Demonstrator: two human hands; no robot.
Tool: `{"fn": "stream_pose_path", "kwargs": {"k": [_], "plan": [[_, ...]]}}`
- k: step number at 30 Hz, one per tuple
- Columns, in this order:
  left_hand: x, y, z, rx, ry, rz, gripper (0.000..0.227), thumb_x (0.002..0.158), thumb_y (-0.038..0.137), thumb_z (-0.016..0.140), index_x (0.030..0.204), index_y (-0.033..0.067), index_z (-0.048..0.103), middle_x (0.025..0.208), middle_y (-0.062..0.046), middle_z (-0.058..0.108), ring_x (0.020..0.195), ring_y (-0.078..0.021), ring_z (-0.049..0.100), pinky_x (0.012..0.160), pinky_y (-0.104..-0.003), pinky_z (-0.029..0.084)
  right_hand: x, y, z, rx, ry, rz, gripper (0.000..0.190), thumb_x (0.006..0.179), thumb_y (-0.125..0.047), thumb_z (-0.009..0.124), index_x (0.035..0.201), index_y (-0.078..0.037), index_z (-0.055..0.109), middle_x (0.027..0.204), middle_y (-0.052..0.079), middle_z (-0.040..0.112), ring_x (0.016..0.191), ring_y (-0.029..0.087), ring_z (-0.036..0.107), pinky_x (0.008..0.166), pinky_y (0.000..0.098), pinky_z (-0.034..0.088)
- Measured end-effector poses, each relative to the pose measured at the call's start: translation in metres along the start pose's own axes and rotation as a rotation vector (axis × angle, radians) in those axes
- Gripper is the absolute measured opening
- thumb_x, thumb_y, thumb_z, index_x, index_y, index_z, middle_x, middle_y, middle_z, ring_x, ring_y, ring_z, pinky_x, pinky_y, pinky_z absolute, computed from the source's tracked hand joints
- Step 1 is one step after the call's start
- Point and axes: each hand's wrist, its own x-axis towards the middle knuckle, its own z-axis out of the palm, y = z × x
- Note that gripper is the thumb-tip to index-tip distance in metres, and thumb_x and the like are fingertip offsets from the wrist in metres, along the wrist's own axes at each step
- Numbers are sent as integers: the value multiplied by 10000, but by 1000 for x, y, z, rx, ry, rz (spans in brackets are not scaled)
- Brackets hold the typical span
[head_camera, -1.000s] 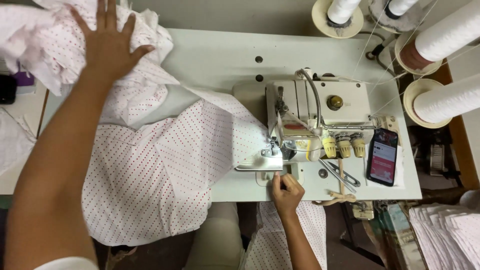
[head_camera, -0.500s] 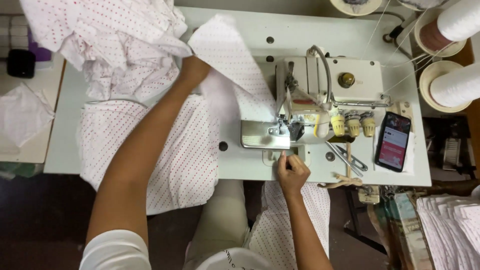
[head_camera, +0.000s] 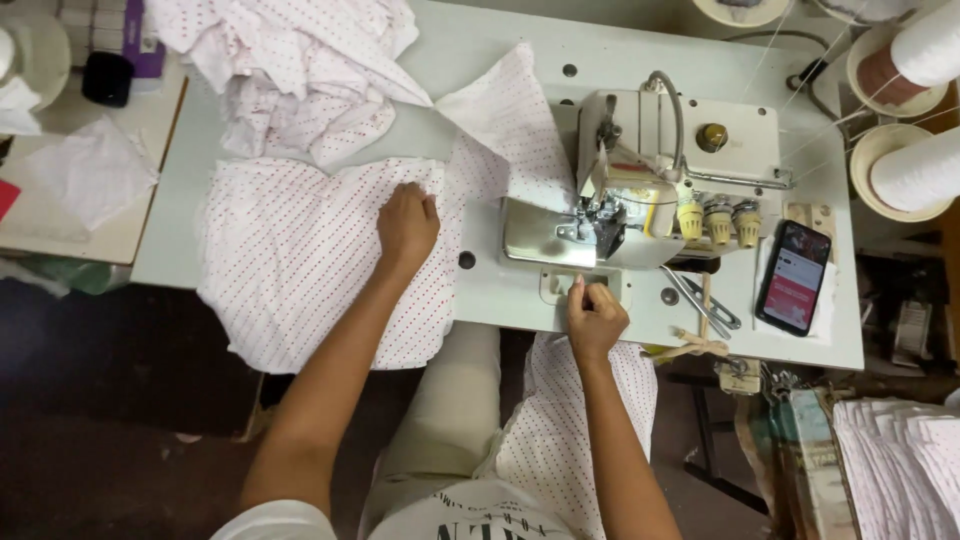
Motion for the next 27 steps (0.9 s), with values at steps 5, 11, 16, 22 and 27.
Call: {"fn": "stream_pose_path", "kwargs": {"k": [5, 11, 16, 22, 27], "plan": [[-54, -6, -41, -775, 147, 52, 16, 1031, 6, 547, 1036, 1, 562, 935, -143, 593, 865, -256, 680, 774, -390, 605, -2, 2, 0, -11, 8, -29, 422, 919, -89, 732, 584, -134, 480, 502, 37, 491, 483, 263, 543, 501, 318, 416], [-103, -121, -63, -1717, 438, -705, 185, 1082, 168, 424, 979, 120, 570, 801, 27, 546, 752, -129, 633, 723, -251, 574, -4, 3, 0, 19, -27, 0, 437, 940, -115, 735, 581, -128, 485, 501, 44, 490, 483, 275, 533, 505, 323, 412], [-101, -90, -92, -541, 340, -567, 705, 985, 376, 760, 1358, -41, 330, 937, -107, 585, 631, -161, 646, 482, -290, 542, -7, 10, -1, 27, -47, -32, 428, 967, -110, 730, 602, -122, 507, 517, 47, 501, 493, 272, 538, 518, 325, 417], [-101, -90, -78, 51, 229, -504, 325, 916, 346, 769, 977, 63, 621, 785, -79, 610, 781, -287, 698, 701, -476, 574, -9, 13, 3, 53, -47, -4, 433, 955, -113, 731, 591, -117, 497, 503, 49, 485, 480, 272, 512, 513, 331, 403], [-103, -66, -94, -234, 364, -375, 137, 986, 111, 679, 927, -9, 707, 774, -161, 682, 740, -292, 694, 672, -431, 568, -12, 18, 2, 91, -66, 6, 449, 963, -128, 737, 588, -120, 490, 505, 51, 481, 485, 273, 512, 517, 327, 401]]}}
